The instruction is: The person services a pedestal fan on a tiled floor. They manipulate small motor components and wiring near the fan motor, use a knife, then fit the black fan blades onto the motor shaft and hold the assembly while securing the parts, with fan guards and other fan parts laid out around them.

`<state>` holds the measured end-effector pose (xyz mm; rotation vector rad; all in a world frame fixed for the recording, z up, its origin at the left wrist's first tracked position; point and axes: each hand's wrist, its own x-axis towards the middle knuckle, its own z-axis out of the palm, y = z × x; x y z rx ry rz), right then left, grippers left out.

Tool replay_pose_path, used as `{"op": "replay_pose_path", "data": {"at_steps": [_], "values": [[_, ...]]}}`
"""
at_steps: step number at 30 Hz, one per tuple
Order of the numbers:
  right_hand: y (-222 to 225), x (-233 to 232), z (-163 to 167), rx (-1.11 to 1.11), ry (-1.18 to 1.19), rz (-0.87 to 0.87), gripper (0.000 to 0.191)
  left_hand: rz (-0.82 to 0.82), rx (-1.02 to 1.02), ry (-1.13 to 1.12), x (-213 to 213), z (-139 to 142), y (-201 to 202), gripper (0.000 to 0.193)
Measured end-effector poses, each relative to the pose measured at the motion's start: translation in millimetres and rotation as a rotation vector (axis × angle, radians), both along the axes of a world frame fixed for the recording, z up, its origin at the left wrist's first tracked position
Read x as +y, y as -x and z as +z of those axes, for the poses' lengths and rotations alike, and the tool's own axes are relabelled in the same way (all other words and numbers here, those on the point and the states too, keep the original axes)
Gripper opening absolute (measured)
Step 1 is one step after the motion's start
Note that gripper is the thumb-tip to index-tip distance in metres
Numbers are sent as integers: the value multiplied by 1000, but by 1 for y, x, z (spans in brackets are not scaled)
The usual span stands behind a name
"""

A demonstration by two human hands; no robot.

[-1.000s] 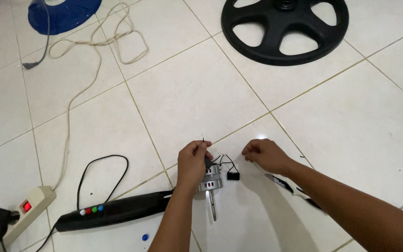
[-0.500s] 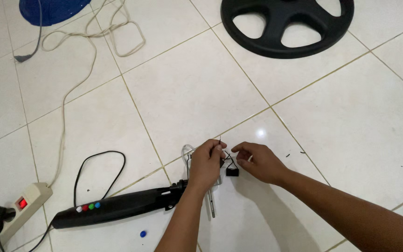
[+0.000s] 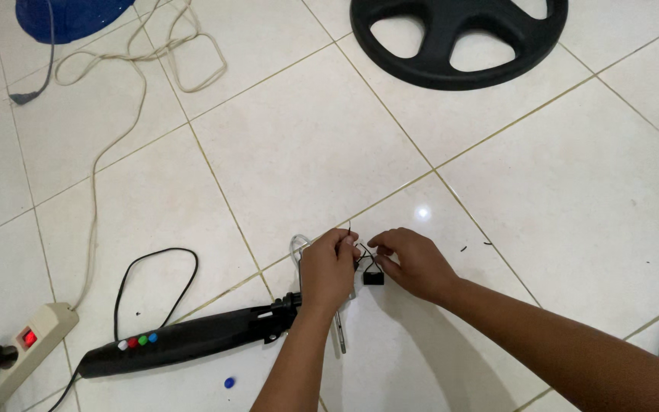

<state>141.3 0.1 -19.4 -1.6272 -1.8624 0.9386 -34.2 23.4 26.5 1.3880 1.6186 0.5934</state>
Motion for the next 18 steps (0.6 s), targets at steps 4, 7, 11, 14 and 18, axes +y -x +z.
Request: {"op": "replay_pose_path", "data": {"at_steps": [4,7,11,14,18], "values": [[1,1,-2,-50,-147,54,20,-5,-40,-7,0,-5,2,23],[2,2,-3,-79,-189,81,19,13,-114,23,2,-13,6,23],[1,4,-3,-94,-216,90,15,0,-225,12,5,-22,11,23],[1,4,-2,-113,-222,104,14,-17,-204,51,5,-23,13,24],[1,6,-1,-111,-216,112,10,-51,-136,27,4,-17,10,23]]}}
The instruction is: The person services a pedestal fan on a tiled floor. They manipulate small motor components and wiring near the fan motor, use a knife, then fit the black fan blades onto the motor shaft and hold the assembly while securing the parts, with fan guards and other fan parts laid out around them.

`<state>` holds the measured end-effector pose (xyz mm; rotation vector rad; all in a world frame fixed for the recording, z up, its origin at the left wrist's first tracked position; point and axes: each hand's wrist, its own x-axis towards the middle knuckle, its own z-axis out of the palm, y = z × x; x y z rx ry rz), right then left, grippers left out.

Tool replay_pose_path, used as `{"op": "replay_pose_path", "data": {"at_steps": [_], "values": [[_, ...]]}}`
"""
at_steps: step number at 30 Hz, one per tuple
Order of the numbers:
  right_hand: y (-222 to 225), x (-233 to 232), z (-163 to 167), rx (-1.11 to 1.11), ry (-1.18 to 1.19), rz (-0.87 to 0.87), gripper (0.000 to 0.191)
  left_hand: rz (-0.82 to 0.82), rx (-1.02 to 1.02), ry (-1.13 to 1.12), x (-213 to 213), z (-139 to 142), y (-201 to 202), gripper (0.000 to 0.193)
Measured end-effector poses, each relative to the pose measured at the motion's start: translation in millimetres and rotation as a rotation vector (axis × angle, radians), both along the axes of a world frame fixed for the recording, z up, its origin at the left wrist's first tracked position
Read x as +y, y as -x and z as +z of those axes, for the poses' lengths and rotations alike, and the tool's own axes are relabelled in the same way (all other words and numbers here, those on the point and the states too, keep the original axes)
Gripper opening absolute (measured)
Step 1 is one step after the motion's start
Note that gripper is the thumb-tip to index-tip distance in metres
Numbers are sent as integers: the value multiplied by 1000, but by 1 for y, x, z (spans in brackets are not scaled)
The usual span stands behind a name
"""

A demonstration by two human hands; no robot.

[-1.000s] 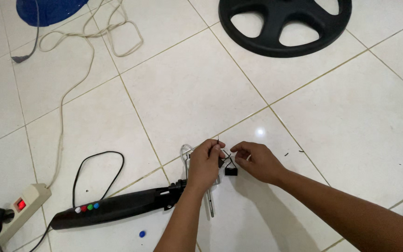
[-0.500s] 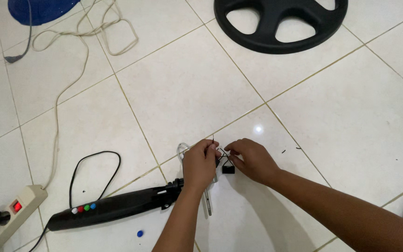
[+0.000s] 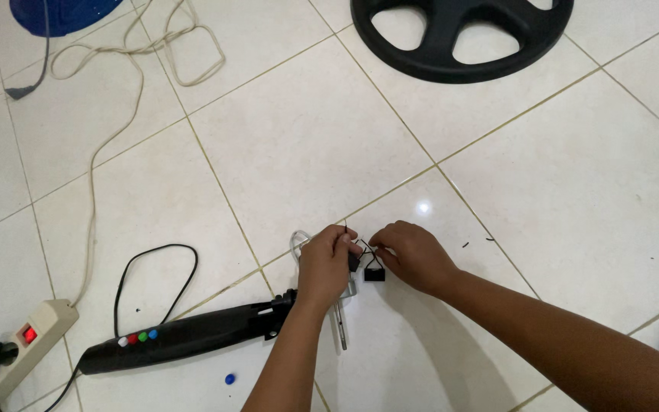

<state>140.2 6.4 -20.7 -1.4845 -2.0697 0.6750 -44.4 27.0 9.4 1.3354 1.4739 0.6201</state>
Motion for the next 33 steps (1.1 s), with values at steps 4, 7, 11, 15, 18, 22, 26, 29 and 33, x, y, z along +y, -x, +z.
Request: {"op": "replay_pose_path", "data": {"at_steps": [4,7,11,15,18,22,26,29,33], "values": [[0,2,1,-22,11,9,12,-42,85,-10,-3,5,-5,24],[-2,1,0,-28,6,27,15,-45,66,-19,-3,5,-6,25],[-4,-1,0,20,-66,56,15,-51,53,-86,-5,2,-5,24],[-5,-3,2,29,-60,90,16,-45,33,-103,-5,-1,-4,24],[-6,-2,5,49,-34,85,17,-22,35,-33,-4,-1,-3,24],[-7,0,7,36,21,83,11,-34,28,-73,-4,2,-3,24],[-5,1,5,20,60,57,8,-40,36,11,-7,8,-4,25],[-3,2,4,-3,113,30,9,-44,71,-14,-8,10,-5,24],[-2,2,8,-17,177,19,11,-141,313,-318,-13,8,-9,20]]}}
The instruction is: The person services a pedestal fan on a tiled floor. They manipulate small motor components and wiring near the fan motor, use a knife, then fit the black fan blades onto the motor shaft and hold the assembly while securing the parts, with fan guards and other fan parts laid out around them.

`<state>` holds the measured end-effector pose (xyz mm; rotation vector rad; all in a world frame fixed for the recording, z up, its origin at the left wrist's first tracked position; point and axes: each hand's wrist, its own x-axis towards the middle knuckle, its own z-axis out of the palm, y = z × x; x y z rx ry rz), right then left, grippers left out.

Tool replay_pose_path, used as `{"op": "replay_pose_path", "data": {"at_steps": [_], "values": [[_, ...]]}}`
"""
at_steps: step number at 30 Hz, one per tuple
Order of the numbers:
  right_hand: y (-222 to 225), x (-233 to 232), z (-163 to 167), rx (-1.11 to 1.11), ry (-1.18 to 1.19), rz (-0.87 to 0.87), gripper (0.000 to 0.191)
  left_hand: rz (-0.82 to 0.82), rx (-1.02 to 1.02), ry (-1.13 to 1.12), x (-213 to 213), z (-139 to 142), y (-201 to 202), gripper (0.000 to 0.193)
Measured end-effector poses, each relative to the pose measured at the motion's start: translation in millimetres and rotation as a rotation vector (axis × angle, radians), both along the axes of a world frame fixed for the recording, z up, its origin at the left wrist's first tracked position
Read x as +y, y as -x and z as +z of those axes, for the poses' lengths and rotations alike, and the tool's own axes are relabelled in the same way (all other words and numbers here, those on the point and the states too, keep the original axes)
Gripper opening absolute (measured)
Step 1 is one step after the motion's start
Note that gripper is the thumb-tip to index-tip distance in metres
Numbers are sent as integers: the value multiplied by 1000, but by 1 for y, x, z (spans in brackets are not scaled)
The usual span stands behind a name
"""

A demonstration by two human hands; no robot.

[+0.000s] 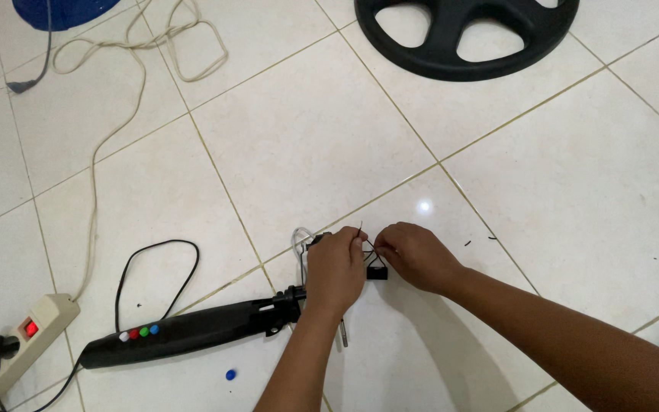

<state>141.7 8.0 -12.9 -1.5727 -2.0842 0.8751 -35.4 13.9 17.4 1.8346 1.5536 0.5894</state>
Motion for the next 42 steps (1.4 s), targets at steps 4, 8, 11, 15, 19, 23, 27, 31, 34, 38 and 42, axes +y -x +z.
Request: {"op": "replay_pose_path", "data": {"at_steps": [4,8,11,15,19,23,27,31,34,38,42], "values": [[2,0,7,35,188,-87,13,-46,147,-170,-8,-2,-6,18],[6,3,5,29,344,-151,17,-23,297,-96,-8,-2,-13,19],[7,9,-3,5,456,-200,18,-12,362,-17,-6,-1,-18,15],[5,22,-17,394,968,-446,23,-21,373,16,-5,-2,-18,11],[-2,27,-21,548,1161,-550,18,-16,305,-72,-8,-4,-16,13],[-7,19,-12,460,1009,-492,21,-23,296,-80,-10,-7,-14,13],[-11,4,-2,-67,419,-210,20,-29,315,-64,-10,-10,-14,12],[-10,-5,0,9,326,-98,24,3,262,-127,-10,-13,-14,15],[-7,-5,-5,151,351,-145,22,18,209,-106,-10,-13,-12,15],[-4,-3,-17,344,439,-212,22,23,152,-91,-11,-13,-10,13],[-4,-2,-26,417,525,-223,20,5,157,-55,-12,-12,-10,13]]}}
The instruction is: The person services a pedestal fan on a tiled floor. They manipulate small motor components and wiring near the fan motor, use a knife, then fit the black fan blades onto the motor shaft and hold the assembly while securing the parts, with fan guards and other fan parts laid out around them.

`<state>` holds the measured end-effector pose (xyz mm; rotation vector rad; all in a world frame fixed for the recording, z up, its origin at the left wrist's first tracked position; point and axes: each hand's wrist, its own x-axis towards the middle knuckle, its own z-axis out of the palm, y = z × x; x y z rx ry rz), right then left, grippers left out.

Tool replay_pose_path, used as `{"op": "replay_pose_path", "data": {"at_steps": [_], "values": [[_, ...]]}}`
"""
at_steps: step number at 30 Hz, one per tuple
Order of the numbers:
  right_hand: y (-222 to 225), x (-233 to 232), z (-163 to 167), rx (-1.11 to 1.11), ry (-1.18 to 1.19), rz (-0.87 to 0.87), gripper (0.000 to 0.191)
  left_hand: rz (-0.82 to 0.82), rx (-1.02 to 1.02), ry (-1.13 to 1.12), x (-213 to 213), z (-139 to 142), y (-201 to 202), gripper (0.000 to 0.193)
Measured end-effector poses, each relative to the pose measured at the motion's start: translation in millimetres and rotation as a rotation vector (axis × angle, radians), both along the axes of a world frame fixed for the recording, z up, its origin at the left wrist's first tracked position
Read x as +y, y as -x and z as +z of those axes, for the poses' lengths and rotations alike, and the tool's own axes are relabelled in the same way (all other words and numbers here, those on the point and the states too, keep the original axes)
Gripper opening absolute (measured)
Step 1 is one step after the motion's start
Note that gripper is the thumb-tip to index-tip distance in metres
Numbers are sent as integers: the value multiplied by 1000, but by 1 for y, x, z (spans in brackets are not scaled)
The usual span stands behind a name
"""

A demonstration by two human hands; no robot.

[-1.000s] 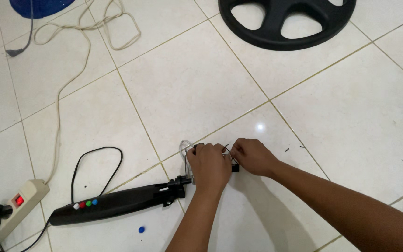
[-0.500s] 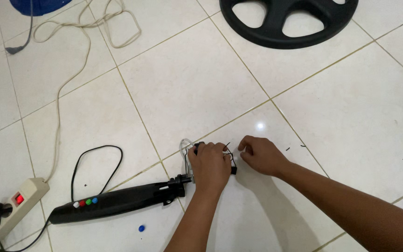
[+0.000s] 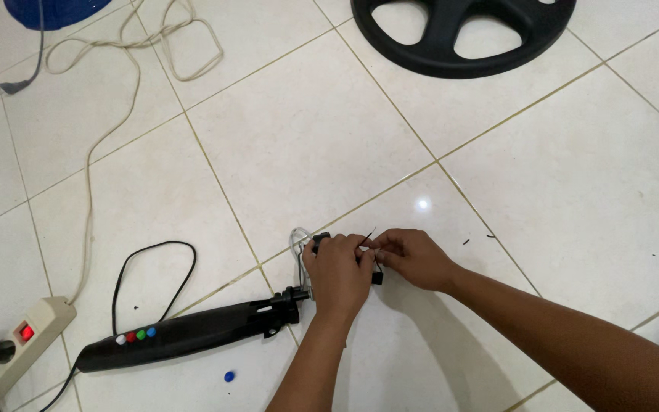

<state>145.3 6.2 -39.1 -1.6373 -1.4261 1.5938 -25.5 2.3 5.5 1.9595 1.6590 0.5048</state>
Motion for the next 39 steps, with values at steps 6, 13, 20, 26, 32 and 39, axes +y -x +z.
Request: {"op": "replay_pose_path", "data": {"at_steps": [6,13,20,26,32,39], "values": [[1,0,3,-3,-17,-30,14,20,22,-26,-1,-1,-2,14],[2,-1,16,-182,-75,11,14,-21,95,-136,-4,-6,-7,21],[0,-1,0,-46,-1,-79,15,-25,166,-79,-3,-2,-7,21],[-6,2,-10,210,195,-148,18,-34,54,-159,-8,-5,-6,13],[-1,0,7,-98,49,-28,14,-8,84,-67,-4,-13,-9,15],[-3,-4,10,-198,-185,34,14,1,74,-31,-1,-11,-8,15]]}}
